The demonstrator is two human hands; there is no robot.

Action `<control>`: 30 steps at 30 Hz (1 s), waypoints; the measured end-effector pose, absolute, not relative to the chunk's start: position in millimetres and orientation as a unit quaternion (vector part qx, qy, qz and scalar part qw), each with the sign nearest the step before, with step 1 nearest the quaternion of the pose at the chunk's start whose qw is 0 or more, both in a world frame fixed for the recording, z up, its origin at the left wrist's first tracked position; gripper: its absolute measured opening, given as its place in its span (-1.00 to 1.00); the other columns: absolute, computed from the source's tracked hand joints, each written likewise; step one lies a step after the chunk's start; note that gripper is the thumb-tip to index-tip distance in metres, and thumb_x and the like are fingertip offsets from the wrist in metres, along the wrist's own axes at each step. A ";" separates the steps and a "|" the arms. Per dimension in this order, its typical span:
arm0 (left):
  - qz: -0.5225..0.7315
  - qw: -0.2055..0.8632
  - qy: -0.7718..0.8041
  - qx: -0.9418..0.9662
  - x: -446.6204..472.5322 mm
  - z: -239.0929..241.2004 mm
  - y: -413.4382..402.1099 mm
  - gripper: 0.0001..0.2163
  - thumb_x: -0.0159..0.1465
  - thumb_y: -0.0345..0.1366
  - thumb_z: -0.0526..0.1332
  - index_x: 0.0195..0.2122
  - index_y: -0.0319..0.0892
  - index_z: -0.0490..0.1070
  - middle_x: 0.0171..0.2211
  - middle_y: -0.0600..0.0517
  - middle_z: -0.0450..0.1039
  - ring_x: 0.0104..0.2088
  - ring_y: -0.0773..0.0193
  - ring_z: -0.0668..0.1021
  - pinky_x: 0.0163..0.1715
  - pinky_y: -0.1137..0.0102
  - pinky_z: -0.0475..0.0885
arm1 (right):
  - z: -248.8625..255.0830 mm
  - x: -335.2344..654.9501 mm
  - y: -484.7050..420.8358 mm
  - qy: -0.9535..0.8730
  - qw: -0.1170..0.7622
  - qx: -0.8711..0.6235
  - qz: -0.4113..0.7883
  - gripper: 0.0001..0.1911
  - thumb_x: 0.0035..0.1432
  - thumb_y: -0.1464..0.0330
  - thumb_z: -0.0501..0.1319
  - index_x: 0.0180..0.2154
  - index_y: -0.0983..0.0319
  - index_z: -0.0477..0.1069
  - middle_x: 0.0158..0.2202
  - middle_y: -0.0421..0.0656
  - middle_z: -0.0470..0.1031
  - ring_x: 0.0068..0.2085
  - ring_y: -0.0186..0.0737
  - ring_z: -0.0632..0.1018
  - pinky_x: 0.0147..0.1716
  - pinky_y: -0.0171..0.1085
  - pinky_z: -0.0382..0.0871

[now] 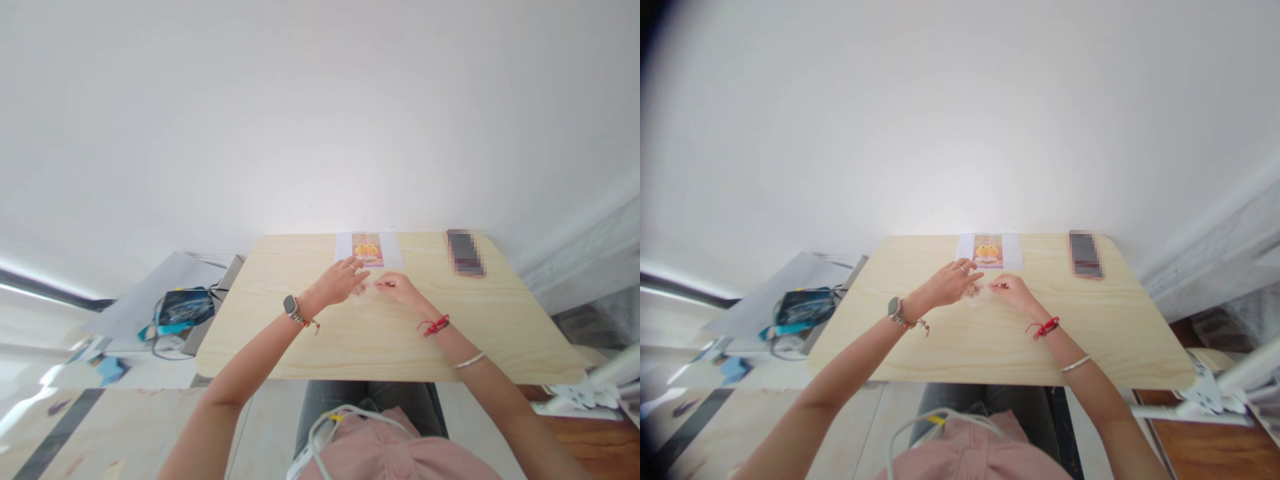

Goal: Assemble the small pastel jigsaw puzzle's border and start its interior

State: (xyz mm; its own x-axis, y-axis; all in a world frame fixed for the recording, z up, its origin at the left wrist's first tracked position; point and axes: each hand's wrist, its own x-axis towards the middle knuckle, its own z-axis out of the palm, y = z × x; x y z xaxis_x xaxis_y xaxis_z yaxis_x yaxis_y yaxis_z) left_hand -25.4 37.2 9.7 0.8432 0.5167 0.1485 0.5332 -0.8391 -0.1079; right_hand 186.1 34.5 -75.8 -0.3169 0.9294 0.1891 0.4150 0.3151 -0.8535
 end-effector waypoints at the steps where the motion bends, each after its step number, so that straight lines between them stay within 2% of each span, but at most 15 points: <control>1: -0.060 0.073 -0.271 -0.958 -24.3 11.3 37.9 -0.59 0.13 -0.55 0.03 0.02 -0.18 0.18 0.02 -0.16 0.17 0.05 0.08 0.23 -0.04 0.23 0.23 | -76.8 186.5 34.6 -0.722 0.362 -0.466 0.362 -0.81 -0.01 0.30 0.19 -0.39 0.26 0.50 -0.34 -0.09 0.51 -0.30 -0.21 0.49 -0.26 -0.23 0.32; 7: -0.065 0.082 -0.250 -0.963 -21.7 16.2 37.7 -0.50 0.08 -0.62 0.02 0.06 -0.15 0.13 0.13 -0.12 0.04 0.17 0.09 0.09 0.07 0.22 0.14 | -80.2 186.0 33.6 -0.712 0.361 -0.480 0.362 -0.82 -0.01 0.31 0.19 -0.40 0.26 0.51 -0.37 -0.10 0.53 -0.34 -0.22 0.49 -0.29 -0.23 0.33; 13: -0.068 0.081 -0.245 -0.964 -23.0 18.8 37.2 -0.42 0.05 -0.66 -0.01 0.11 -0.16 0.06 0.15 -0.13 0.02 0.17 0.08 0.08 0.08 0.21 0.13 | -77.2 185.5 32.5 -0.712 0.378 -0.466 0.365 -0.83 0.00 0.31 0.18 -0.42 0.25 0.50 -0.36 -0.11 0.52 -0.31 -0.21 0.49 -0.25 -0.23 0.32; 19: -0.078 0.067 -0.253 -0.962 -22.7 29.1 35.0 -0.31 0.01 -0.66 0.02 0.18 -0.11 -0.10 0.15 -0.13 0.01 0.18 0.07 0.05 0.08 0.17 0.15 | -74.2 186.0 31.9 -0.706 0.406 -0.462 0.351 -0.82 0.01 0.31 0.16 -0.37 0.23 0.50 -0.32 -0.11 0.52 -0.26 -0.21 0.49 -0.19 -0.21 0.31; 24: -0.089 0.052 -0.240 -0.965 -22.1 40.7 31.4 -0.30 0.03 -0.68 0.02 0.18 -0.06 -0.10 0.20 -0.10 -0.09 0.20 0.08 0.01 0.10 0.16 0.13 | -71.8 183.1 32.4 -0.698 0.426 -0.466 0.338 -0.82 0.01 0.31 0.16 -0.39 0.23 0.50 -0.33 -0.11 0.52 -0.27 -0.21 0.49 -0.20 -0.21 0.31; 28: -0.151 -0.007 -0.241 -0.959 -28.8 43.0 35.0 -0.26 0.03 -0.58 0.18 0.18 0.00 -0.11 0.25 -0.10 -0.28 0.22 -0.01 -0.06 0.10 0.10 0.14 | -71.2 181.4 32.0 -0.663 0.458 -0.473 0.356 -0.81 -0.01 0.28 0.19 -0.38 0.25 0.49 -0.33 -0.10 0.52 -0.29 -0.21 0.49 -0.23 -0.23 0.32; 30: -0.193 -0.065 -0.260 -0.944 -35.0 37.9 38.8 -0.19 -0.01 -0.48 0.28 0.19 0.02 -0.14 0.25 -0.11 -0.28 0.21 -0.03 -0.02 0.08 0.10 0.18 | -72.4 181.1 30.9 -0.642 0.469 -0.479 0.371 -0.79 -0.03 0.27 0.20 -0.38 0.25 0.49 -0.33 -0.10 0.53 -0.29 -0.21 0.49 -0.25 -0.24 0.32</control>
State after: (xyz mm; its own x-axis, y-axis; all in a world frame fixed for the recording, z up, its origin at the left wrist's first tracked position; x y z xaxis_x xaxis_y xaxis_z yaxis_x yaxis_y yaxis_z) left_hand -35.0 38.8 37.9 0.7895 0.5168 0.3310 0.4663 -0.8558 0.2239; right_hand 181.1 30.9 -72.4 -0.1012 0.9636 0.2474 0.2661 0.2658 -0.9266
